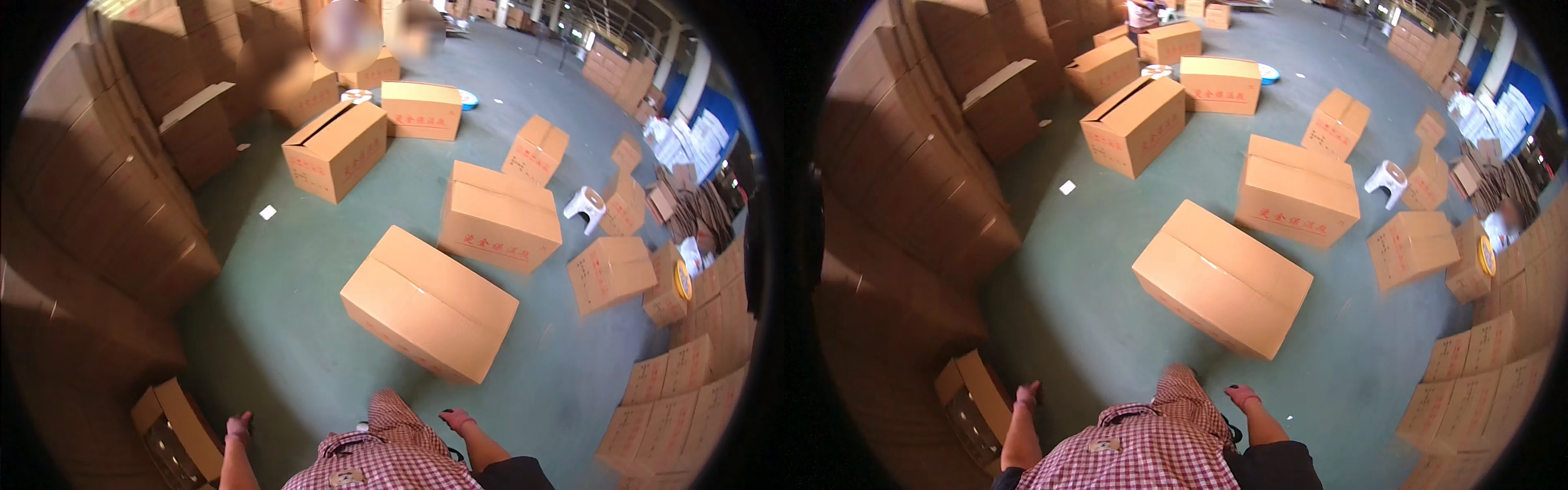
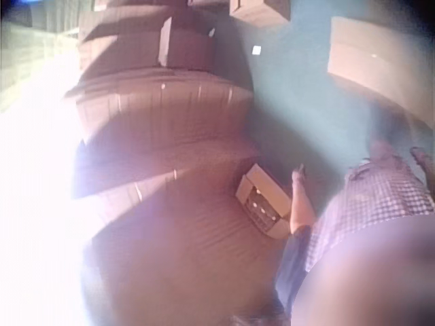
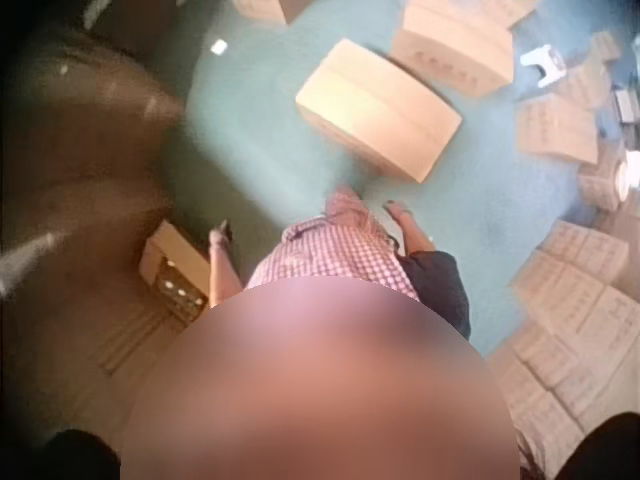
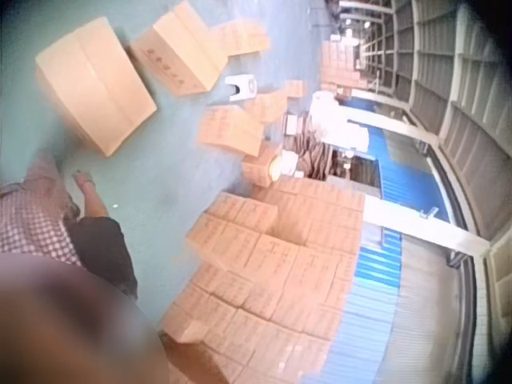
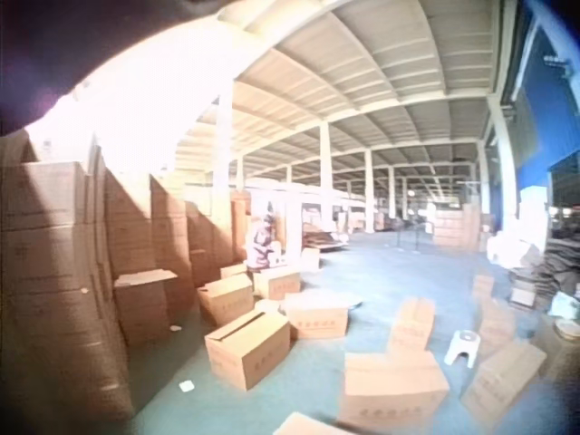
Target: The person packs plastic chairs into cardboard boxes, seals them with packing tape, and stacks the boxes in a warehouse. They handle multiple boxes, folding flaps and applying tape to secure the contents before moving each box to a growing stack.
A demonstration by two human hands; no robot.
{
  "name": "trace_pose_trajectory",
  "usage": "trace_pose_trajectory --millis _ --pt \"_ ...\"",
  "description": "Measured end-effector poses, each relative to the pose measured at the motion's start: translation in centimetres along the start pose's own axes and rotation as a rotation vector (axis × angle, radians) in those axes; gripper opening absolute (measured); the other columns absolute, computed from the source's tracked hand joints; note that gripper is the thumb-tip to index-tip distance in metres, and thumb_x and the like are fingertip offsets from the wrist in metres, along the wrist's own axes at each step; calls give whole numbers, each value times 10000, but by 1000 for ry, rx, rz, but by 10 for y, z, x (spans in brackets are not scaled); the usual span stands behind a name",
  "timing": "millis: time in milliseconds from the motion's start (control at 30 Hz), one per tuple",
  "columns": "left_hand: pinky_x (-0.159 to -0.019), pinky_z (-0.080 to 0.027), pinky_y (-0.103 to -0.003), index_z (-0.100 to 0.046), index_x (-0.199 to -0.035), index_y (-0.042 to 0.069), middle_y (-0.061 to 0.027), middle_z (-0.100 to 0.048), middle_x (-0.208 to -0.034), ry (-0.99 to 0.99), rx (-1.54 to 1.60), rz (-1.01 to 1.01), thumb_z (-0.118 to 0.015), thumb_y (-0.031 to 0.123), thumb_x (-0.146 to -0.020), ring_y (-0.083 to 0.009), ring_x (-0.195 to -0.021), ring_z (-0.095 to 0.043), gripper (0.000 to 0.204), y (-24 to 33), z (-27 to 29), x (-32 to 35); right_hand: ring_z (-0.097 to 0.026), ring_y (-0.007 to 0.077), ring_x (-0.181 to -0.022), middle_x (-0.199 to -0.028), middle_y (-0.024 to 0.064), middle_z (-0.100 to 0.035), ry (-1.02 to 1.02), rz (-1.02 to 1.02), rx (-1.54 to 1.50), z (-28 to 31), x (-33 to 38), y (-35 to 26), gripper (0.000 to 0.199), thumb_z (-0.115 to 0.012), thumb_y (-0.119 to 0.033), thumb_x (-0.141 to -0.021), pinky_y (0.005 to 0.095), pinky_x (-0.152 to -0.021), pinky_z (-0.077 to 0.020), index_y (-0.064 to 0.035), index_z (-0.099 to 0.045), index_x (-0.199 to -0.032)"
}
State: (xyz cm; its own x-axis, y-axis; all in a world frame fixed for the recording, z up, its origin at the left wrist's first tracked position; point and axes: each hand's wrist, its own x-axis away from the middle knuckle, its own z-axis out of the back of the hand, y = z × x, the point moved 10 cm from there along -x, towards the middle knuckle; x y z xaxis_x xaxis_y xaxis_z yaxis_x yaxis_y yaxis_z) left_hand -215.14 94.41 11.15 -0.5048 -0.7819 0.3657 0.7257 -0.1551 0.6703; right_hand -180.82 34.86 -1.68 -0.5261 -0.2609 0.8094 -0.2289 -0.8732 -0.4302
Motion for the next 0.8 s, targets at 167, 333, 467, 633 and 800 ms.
trace_pose_trajectory --millis 167,333,467,633,800 --pt "-583 -427 -289 -632 -908 45 -29 -589 -712 -125 383 131 -621 249 -752 -136 -623 -515 257 183 -36 -139 -526 170 -591 -696 55 -573 95 -241 -57 4 -56 39 355 -570 -414 -767 323 -543 -446 -67 -623 -818" --pt "-567 -451 -306 -650 -896 70 -32 -616 -713 -596 -78 140 -606 310 -778 -150 -602 -558 270 187 -67 -191 -604 288 -906 -1040 118 -623 59 -76 -56 35 -137 -161 412 -505 -414 -798 381 -764 -468 -91 -624 -1023" --pt "-586 -441 -332 -592 -993 87 -64 -619 -800 -727 -93 -277 -527 385 -827 -176 -646 -568 348 180 -69 -234 -572 291 -977 -1079 135 -607 290 196 -206 117 -141 -326 449 -512 -417 -796 369 -840 -433 -84 -599 -1085" --pt "-582 -428 -325 -572 -938 90 -52 -598 -783 -538 -98 456 -545 350 -824 -183 -629 -552 285 142 -37 -331 -585 278 -939 -1023 130 -623 109 102 -228 156 -194 -461 433 -523 -422 -787 367 -823 -443 -93 -608 -1054" --pt "-495 -408 -298 -572 -814 77 -38 -574 -682 -651 -401 427 -570 337 -812 -163 -532 -527 260 185 -14 -461 -597 276 -901 -933 131 -642 449 201 -395 171 -254 -489 425 -512 -414 -777 360 -801 -451 -106 -613 -1052"
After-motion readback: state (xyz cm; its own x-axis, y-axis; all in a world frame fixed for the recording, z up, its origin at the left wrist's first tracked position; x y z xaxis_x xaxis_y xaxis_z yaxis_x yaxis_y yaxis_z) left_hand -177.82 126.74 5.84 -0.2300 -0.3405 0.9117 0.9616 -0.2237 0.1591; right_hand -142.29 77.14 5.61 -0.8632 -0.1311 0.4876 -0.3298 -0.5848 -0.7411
